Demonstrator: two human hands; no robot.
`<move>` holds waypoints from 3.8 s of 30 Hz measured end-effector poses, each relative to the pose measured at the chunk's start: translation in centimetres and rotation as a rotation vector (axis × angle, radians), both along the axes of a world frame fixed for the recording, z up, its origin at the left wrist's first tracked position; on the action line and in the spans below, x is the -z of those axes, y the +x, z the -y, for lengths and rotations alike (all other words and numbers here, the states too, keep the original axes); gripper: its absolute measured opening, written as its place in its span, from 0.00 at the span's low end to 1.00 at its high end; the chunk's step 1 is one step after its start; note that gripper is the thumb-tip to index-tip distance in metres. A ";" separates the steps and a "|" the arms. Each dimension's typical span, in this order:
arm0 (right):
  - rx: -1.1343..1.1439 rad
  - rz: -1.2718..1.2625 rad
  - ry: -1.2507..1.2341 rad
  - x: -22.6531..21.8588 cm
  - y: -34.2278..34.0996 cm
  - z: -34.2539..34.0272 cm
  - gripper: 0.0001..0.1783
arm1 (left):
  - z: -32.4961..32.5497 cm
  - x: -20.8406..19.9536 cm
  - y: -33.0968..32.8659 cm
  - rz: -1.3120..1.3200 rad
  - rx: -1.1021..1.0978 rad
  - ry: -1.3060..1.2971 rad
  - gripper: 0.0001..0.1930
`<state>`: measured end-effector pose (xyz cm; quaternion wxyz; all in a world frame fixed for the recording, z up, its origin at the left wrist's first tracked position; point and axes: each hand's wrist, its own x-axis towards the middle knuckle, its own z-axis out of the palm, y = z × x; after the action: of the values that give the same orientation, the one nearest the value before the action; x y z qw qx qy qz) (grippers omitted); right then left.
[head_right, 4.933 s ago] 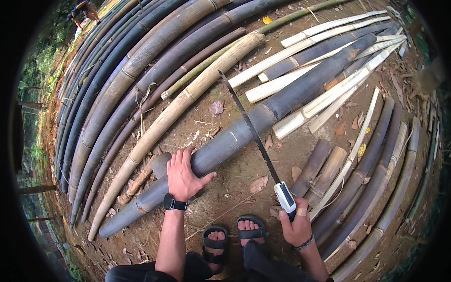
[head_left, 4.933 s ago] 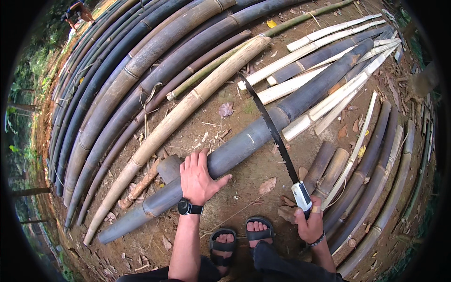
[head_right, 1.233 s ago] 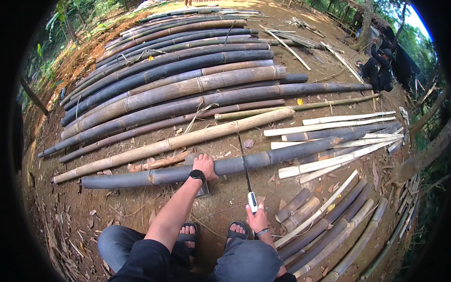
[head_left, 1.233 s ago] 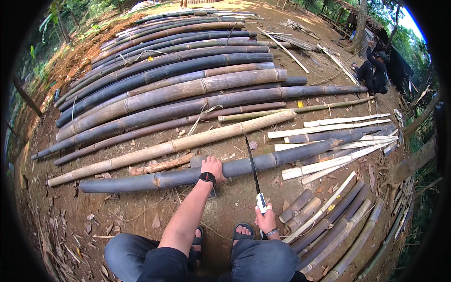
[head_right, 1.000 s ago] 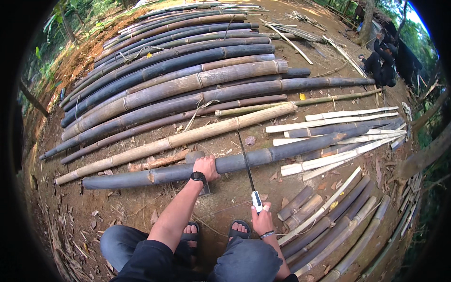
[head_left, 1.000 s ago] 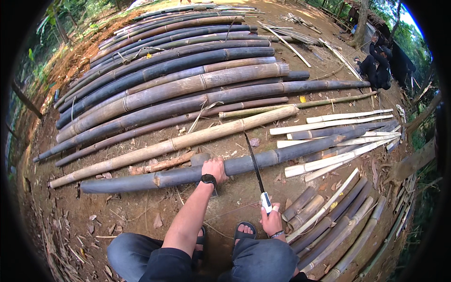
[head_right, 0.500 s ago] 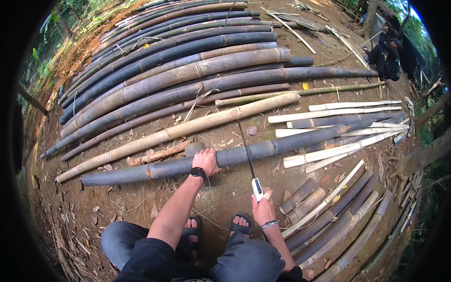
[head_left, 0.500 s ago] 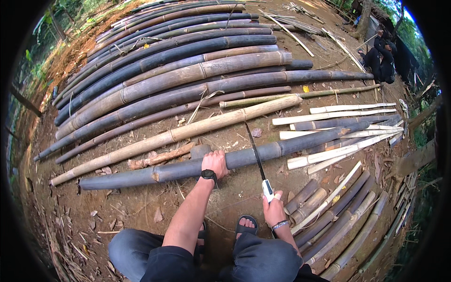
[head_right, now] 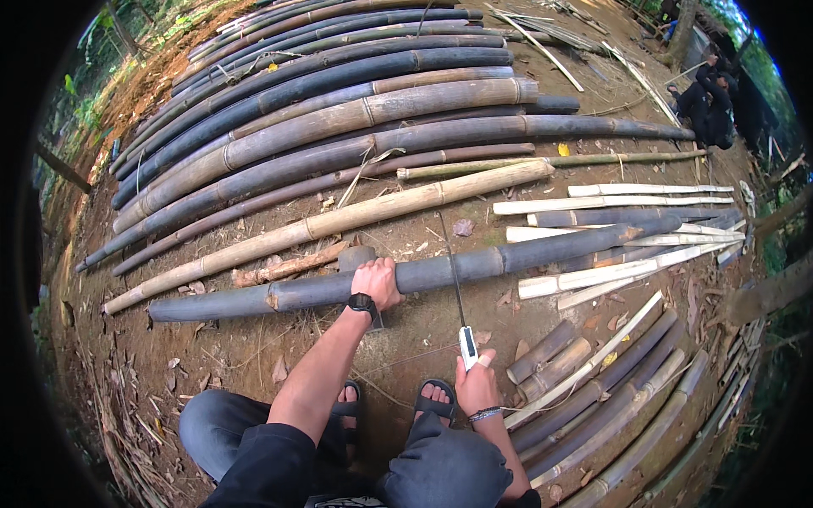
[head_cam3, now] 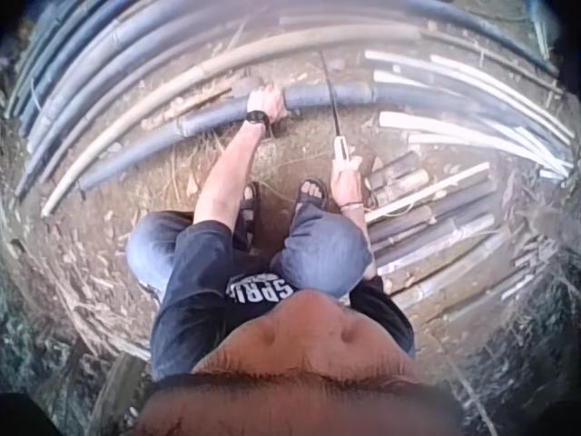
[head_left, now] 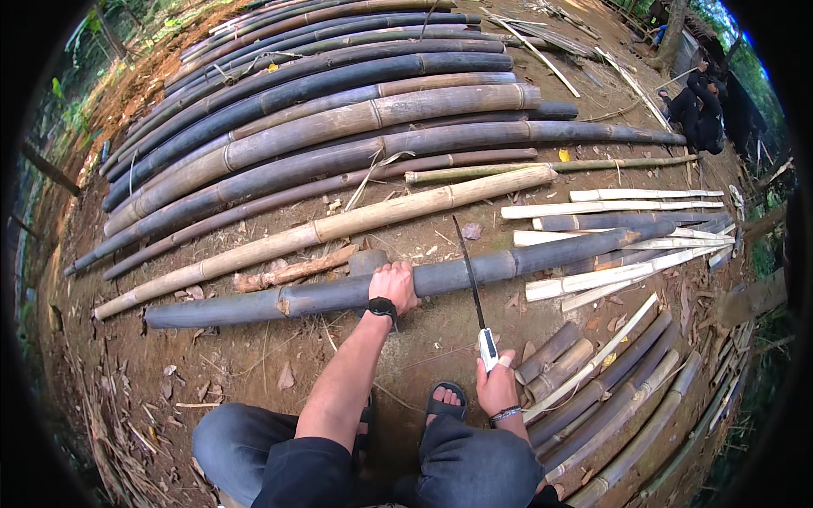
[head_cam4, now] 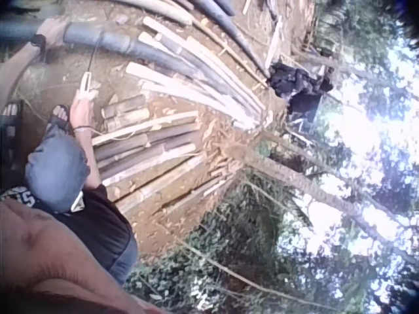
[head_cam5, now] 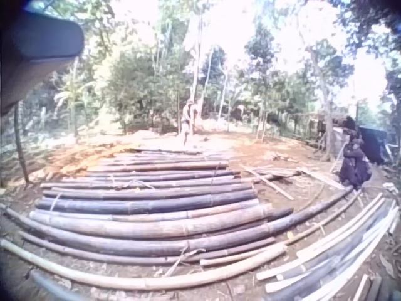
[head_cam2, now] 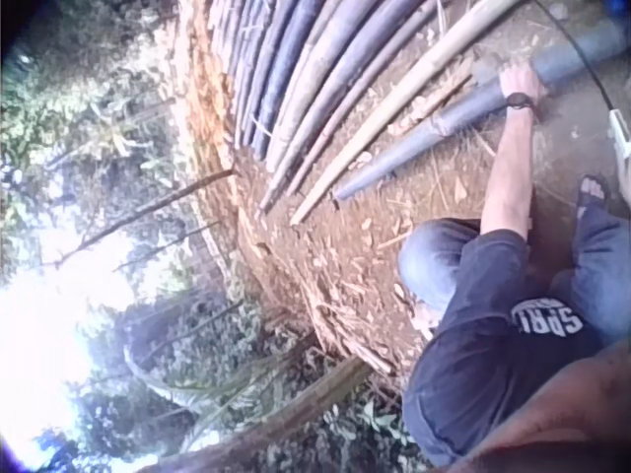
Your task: The person saws a long bamboo pole while sitting on the ground, holding the pole with one hand and using a hand saw with the other.
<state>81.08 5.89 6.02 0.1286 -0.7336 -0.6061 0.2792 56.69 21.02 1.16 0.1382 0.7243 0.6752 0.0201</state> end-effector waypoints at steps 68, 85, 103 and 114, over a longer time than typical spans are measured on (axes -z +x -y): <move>0.013 0.007 -0.003 0.2 0.1 -1.6 0.25 | -0.8 -0.4 -0.2 -0.008 0.002 -0.056 0.31; -0.011 -0.051 0.018 0.5 0.4 -1.6 0.23 | -1.4 -0.4 0.0 -0.016 -0.010 -0.060 0.30; 0.021 -0.086 -0.022 0.9 0.6 -0.4 0.24 | -1.5 -0.1 -0.1 -0.046 0.004 -0.057 0.33; -0.016 -0.299 -0.079 1.7 1.5 -1.0 0.26 | -1.9 -2.2 -0.4 -0.010 -0.004 -0.191 0.32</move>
<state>82.54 6.92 4.31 0.1862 -0.6833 -0.5747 0.4100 56.31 22.87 3.37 0.2033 0.7067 0.6760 -0.0475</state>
